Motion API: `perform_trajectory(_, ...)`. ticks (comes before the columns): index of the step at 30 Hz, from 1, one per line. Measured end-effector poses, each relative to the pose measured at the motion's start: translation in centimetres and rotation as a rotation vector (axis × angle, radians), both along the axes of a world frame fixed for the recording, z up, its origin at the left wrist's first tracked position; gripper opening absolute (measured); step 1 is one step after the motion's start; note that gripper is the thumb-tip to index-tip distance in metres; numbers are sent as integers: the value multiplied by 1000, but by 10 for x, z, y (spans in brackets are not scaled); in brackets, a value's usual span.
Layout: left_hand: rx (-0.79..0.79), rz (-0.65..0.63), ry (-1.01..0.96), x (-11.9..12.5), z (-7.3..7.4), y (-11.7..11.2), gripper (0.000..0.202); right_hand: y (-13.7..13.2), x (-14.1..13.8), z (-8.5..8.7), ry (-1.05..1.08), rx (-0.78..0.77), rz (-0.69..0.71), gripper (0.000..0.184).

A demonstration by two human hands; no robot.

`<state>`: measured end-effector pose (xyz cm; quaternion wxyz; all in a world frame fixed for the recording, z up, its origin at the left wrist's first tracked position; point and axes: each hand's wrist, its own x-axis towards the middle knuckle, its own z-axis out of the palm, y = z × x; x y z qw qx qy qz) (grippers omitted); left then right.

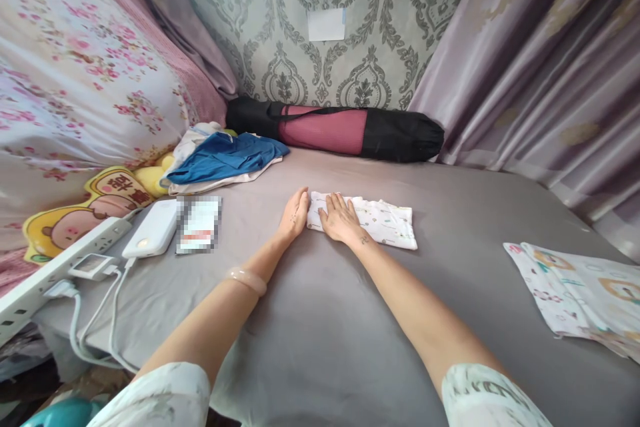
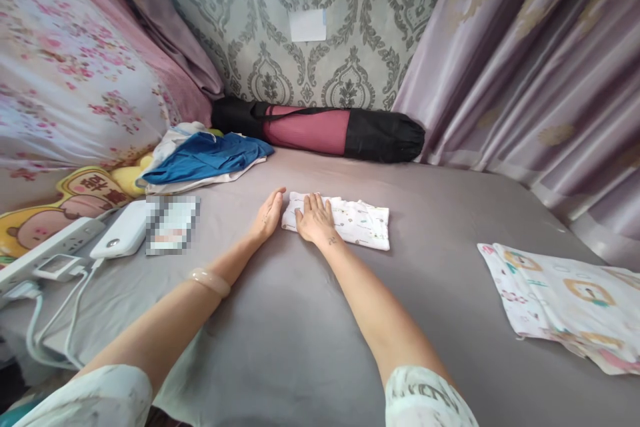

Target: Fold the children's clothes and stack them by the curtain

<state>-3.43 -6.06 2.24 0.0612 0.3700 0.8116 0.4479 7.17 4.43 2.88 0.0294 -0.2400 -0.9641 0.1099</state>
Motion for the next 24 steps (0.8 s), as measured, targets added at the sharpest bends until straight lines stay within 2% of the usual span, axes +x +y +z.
perform_trajectory(6,94,6,-84,0,0,1,55,-20,-23,10,91,38,74,61)
perform_trajectory(11,115,17,-114,0,0,1,55,-33,-39,3,-55,6,117,64)
perform_trajectory(16,112,3,-123,-1,-2,1,56,-32,-40,-4,-30,-8,134,65)
perform_trajectory(18,102,-4,-117,-1,-1,0,56,-30,-40,-3,-19,-53,132,65)
perform_trajectory(21,81,-17,-80,-1,0,-1,57,-21,-38,5,39,-205,163,63)
perform_trajectory(24,19,-28,-6,-1,0,-1,58,-3,-24,16,129,-309,148,62)
